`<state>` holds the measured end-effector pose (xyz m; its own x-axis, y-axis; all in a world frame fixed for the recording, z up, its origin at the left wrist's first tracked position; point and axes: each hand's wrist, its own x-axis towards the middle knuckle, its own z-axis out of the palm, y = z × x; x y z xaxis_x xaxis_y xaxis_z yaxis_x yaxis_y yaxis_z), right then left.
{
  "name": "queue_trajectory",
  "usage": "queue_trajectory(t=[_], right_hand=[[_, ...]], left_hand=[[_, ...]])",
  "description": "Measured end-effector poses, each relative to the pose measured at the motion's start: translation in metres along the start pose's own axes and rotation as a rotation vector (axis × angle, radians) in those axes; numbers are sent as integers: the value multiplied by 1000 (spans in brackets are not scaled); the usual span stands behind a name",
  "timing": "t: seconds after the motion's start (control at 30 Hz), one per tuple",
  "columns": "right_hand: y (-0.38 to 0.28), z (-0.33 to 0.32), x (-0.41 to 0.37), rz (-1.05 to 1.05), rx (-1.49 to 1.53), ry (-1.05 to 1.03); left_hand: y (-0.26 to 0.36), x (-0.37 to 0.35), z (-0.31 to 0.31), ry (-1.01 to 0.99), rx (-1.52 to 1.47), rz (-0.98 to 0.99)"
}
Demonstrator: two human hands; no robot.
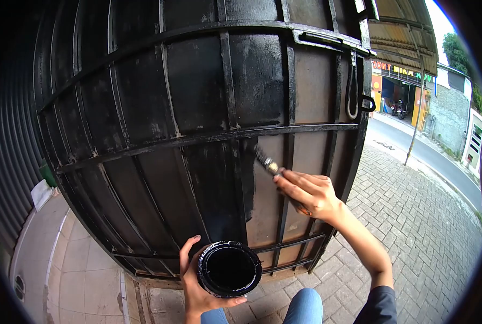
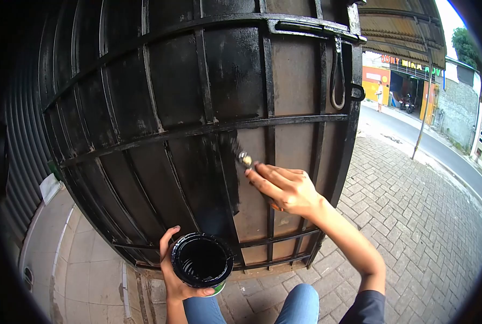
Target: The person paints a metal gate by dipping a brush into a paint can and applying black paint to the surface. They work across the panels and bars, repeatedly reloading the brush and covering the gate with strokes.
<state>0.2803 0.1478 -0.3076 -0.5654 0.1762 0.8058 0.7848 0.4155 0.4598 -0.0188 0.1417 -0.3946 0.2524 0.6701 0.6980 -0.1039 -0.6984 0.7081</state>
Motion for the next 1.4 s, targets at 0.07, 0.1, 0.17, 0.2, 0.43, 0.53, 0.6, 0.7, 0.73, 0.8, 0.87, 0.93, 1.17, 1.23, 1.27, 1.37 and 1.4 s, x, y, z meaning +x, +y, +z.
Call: queue_trajectory(t=[0.07,0.1,0.17,0.2,0.43,0.53,0.6,0.7,0.73,0.8,0.87,0.93,1.17,1.23,1.27,1.37,1.4], right_hand=[[0,8,-5,-35,-107,66],[-1,14,-11,-53,-162,99],[-8,26,-24,-80,-279,55],[-11,30,-27,-62,-325,96],[-20,49,-42,211,-458,222],[-18,61,-41,206,-343,261],[-15,67,-34,174,-257,268],[-6,77,-24,63,-222,215],[-3,80,-19,39,-195,211],[2,85,-13,-12,-142,202],[2,84,-13,17,-91,180],[1,85,-14,71,-40,202],[-17,89,1,166,124,321],[-24,85,10,214,150,380],[-29,82,11,266,175,405],[-35,86,7,385,222,433],[-35,95,3,413,222,453]], left_hand=[[-14,0,-8,-66,80,76],[-17,-1,-10,-89,101,92],[-17,-1,-13,-110,112,93],[-18,-2,-13,-107,98,79],[-28,-6,-16,-84,75,72],[-28,-8,-16,-52,15,34],[-23,-8,-19,-56,8,16],[-24,-8,-25,-53,33,23],[-26,-8,-27,-53,51,31],[-29,-9,-31,-62,91,52],[-31,-9,-32,-70,103,57],[-31,-9,-32,-78,101,46],[-21,-4,-23,-50,96,46],[-19,-4,-24,-58,129,53],[-18,-4,-25,-58,121,34],[-22,-5,-25,-93,143,28],[-21,-4,-23,-76,130,13]])
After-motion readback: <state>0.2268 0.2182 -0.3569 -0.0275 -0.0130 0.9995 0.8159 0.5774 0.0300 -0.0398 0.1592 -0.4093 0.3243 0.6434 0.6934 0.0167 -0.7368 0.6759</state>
